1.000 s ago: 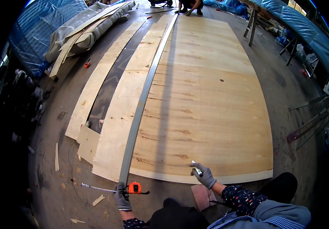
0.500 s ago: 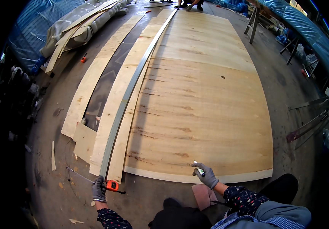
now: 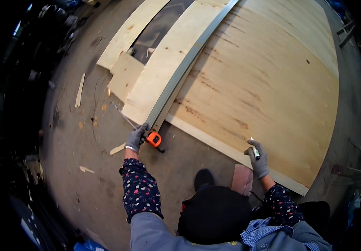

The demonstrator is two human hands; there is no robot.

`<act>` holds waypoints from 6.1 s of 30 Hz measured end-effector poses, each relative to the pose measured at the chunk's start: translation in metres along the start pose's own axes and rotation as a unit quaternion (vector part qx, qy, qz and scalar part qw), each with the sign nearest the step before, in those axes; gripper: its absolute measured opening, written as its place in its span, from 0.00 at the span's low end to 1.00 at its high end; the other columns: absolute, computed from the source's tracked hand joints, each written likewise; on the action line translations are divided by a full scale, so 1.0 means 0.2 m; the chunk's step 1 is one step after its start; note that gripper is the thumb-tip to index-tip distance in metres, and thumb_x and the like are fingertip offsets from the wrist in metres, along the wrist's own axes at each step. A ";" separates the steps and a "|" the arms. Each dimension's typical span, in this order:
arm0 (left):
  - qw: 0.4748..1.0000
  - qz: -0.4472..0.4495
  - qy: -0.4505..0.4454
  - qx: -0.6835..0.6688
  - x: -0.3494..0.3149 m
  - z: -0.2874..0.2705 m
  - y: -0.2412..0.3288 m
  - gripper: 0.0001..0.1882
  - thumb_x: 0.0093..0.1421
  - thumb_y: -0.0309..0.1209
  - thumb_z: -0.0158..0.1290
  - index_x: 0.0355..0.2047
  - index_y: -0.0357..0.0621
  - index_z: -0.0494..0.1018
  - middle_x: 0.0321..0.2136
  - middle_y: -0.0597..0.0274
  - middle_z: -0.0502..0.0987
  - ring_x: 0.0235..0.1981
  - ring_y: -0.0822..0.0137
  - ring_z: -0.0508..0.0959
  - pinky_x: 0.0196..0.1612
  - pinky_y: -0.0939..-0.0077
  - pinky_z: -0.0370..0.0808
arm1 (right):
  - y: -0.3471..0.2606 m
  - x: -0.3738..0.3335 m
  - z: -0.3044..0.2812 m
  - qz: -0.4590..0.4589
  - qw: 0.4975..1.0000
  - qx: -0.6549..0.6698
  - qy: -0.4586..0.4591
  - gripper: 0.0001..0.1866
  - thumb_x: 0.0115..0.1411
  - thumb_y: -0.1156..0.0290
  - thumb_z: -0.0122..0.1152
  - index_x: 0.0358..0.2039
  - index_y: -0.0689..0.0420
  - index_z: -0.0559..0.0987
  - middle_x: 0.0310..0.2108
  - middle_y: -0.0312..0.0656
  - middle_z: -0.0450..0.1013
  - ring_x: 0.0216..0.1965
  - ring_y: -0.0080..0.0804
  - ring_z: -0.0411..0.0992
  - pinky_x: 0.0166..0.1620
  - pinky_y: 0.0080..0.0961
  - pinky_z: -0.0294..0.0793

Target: The person measures a large plywood sheet on the floor using a tape measure and marks it with a marker. They reposition the tape measure multiple times to mark different sections of the sheet while another person assists by holding the wood steady.

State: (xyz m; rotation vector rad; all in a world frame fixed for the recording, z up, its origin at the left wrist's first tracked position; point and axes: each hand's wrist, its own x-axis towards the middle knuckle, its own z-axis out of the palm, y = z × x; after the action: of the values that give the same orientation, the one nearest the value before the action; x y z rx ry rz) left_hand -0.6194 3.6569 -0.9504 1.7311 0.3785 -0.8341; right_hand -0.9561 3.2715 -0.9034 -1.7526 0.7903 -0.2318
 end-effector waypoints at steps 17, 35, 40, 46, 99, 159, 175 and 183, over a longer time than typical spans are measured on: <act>0.994 -0.050 0.007 0.097 -0.02 0.03 0.01 0.18 0.57 0.48 0.58 0.34 0.45 0.77 0.14 0.73 0.71 0.09 0.83 0.63 0.11 0.88 0.57 | 0.02 0.02 0.02 0.014 0.999 0.000 -0.042 0.12 0.61 0.79 0.51 0.46 0.57 0.74 0.24 0.37 0.75 0.29 0.21 0.75 0.37 0.20 0.73; 0.838 0.226 -0.026 0.496 -0.46 -0.07 -0.30 0.23 0.57 0.40 0.55 0.44 0.32 0.71 0.35 0.47 0.78 0.30 0.53 0.77 0.34 0.60 0.75 | -0.22 0.13 -0.05 -0.060 0.993 0.089 0.042 0.12 0.63 0.73 0.52 0.47 0.50 0.74 0.25 0.40 0.78 0.29 0.24 0.77 0.37 0.23 0.75; 0.982 0.140 0.031 0.122 -1.00 0.38 0.20 0.13 0.57 0.38 0.59 0.35 0.42 0.74 0.23 0.66 0.75 0.23 0.76 0.70 0.25 0.79 0.68 | -0.56 0.24 -0.16 -0.149 0.985 0.086 -0.012 0.10 0.63 0.73 0.52 0.46 0.52 0.73 0.24 0.40 0.77 0.30 0.25 0.78 0.36 0.23 0.75; 0.927 0.361 0.010 0.102 -1.29 0.75 0.79 0.09 0.58 0.32 0.57 0.27 0.40 0.72 0.12 0.68 0.69 0.09 0.78 0.66 0.11 0.83 0.59 | -1.01 0.10 -0.42 -0.295 0.923 -0.058 -0.241 0.17 0.57 0.68 0.62 0.46 0.52 0.71 0.35 0.44 0.76 0.37 0.40 0.76 0.38 0.32 0.73; 0.905 -0.240 -0.347 0.049 -2.26 1.37 0.51 0.14 0.63 0.42 0.52 0.31 0.46 0.77 0.17 0.72 0.71 0.14 0.82 0.65 0.15 0.87 0.59 | -1.14 -1.15 -0.67 0.374 0.861 0.324 -0.120 0.13 0.53 0.71 0.65 0.38 0.57 0.74 0.34 0.34 0.72 0.36 0.20 0.71 0.42 0.19 0.72; 0.954 -0.012 -0.143 -0.261 -3.02 1.33 3.07 0.15 0.65 0.42 0.49 0.35 0.42 0.74 0.21 0.71 0.70 0.18 0.83 0.66 0.21 0.89 0.63 | -3.83 0.44 -1.30 -0.115 0.828 -0.094 -0.540 0.17 0.49 0.72 0.62 0.41 0.61 0.74 0.36 0.47 0.74 0.39 0.42 0.74 0.43 0.30 0.72; 0.923 -0.049 0.142 -0.353 -2.71 1.35 3.28 0.17 0.67 0.45 0.44 0.30 0.45 0.68 0.16 0.73 0.64 0.14 0.82 0.61 0.16 0.87 0.58 | -3.73 1.12 -0.83 -0.045 0.838 -0.085 -0.538 0.14 0.63 0.62 0.54 0.45 0.55 0.72 0.43 0.41 0.73 0.45 0.32 0.71 0.50 0.28 0.69; 0.920 -0.022 0.316 -0.232 -2.69 1.01 3.16 0.17 0.65 0.46 0.45 0.26 0.46 0.66 0.15 0.73 0.60 0.12 0.82 0.58 0.14 0.86 0.54 | -3.63 1.33 -0.27 -0.156 0.728 -0.408 -0.528 0.18 0.52 0.63 0.56 0.45 0.51 0.74 0.37 0.47 0.77 0.41 0.48 0.75 0.41 0.42 0.73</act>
State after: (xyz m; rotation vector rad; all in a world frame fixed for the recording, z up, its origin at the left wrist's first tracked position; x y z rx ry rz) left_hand -0.6669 3.3478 -0.1553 1.5006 0.9669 -0.1576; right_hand -0.5007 3.1614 -0.2860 -2.3676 -0.3511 1.0004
